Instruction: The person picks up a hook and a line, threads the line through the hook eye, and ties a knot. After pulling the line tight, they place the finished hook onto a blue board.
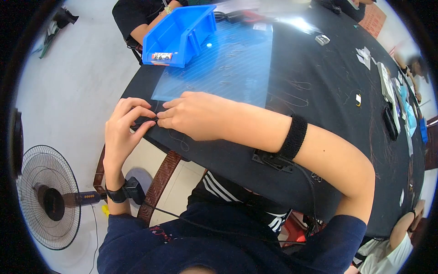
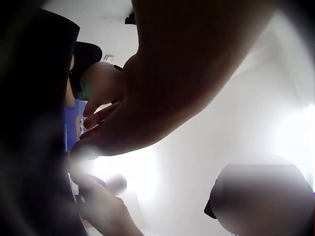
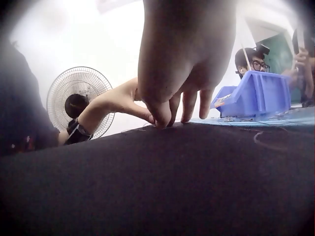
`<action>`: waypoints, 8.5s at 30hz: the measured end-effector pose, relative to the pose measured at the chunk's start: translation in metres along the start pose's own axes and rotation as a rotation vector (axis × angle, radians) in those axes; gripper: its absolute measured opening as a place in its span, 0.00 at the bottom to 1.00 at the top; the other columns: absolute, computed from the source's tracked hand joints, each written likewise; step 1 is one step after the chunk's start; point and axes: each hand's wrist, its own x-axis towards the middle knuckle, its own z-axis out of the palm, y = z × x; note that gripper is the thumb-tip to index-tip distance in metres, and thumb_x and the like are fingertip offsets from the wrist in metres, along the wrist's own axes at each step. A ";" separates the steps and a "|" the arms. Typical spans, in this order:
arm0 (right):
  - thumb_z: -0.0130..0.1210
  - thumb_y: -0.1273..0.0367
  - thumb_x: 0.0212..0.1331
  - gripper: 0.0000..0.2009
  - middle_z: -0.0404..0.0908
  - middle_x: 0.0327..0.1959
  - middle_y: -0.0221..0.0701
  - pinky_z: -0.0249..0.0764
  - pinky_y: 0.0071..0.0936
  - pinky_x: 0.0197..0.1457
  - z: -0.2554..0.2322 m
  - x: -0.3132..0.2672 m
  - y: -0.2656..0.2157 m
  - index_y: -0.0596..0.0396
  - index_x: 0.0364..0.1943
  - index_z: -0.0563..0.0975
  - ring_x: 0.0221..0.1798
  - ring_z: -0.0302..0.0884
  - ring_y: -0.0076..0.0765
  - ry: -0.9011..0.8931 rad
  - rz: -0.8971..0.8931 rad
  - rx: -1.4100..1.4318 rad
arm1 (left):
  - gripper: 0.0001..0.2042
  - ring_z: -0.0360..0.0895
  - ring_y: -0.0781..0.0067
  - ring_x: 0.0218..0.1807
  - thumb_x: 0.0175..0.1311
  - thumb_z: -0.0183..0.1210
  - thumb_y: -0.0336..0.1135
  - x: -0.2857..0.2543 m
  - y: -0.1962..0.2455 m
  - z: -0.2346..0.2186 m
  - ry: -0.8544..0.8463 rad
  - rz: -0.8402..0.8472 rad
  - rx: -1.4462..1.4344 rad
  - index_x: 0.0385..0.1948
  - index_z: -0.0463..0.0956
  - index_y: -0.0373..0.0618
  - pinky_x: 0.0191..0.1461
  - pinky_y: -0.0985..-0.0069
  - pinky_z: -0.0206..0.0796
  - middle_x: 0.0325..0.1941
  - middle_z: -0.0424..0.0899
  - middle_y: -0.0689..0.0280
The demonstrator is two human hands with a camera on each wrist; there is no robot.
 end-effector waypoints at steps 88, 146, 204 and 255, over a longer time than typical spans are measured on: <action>0.53 0.80 0.56 0.06 0.81 0.45 0.33 0.77 0.33 0.55 -0.303 -0.183 -0.164 0.63 0.31 0.82 0.51 0.77 0.42 -0.116 0.144 0.977 | 0.04 0.71 0.60 0.47 0.48 0.62 0.28 0.075 0.001 0.050 0.052 -0.043 0.151 0.24 0.76 0.39 0.52 0.68 0.63 0.37 0.75 0.61; 0.49 0.70 0.64 0.10 0.81 0.27 0.29 0.70 0.20 0.33 -0.138 -0.269 -0.049 0.61 0.32 0.79 0.29 0.75 0.21 0.574 1.463 0.211 | 0.07 0.66 0.86 0.27 0.67 0.53 0.37 0.125 0.154 0.109 -0.521 -0.126 -1.429 0.32 0.71 0.44 0.32 0.85 0.58 0.26 0.75 0.71; 0.50 0.72 0.58 0.22 0.63 0.66 0.41 0.56 0.39 0.68 -0.155 -0.398 -0.028 0.60 0.58 0.68 0.66 0.60 0.51 0.306 1.484 -0.469 | 0.08 0.63 0.89 0.23 0.66 0.55 0.39 0.122 0.153 0.114 -0.592 -0.079 -1.435 0.33 0.72 0.46 0.26 0.89 0.53 0.24 0.75 0.71; 0.47 0.66 0.65 0.21 0.65 0.65 0.40 0.52 0.35 0.72 -0.159 -0.374 -0.032 0.57 0.60 0.68 0.71 0.55 0.43 0.113 1.451 -0.344 | 0.08 0.69 0.90 0.29 0.66 0.55 0.39 0.123 0.153 0.112 -0.627 -0.057 -1.392 0.34 0.72 0.45 0.28 0.89 0.56 0.27 0.76 0.73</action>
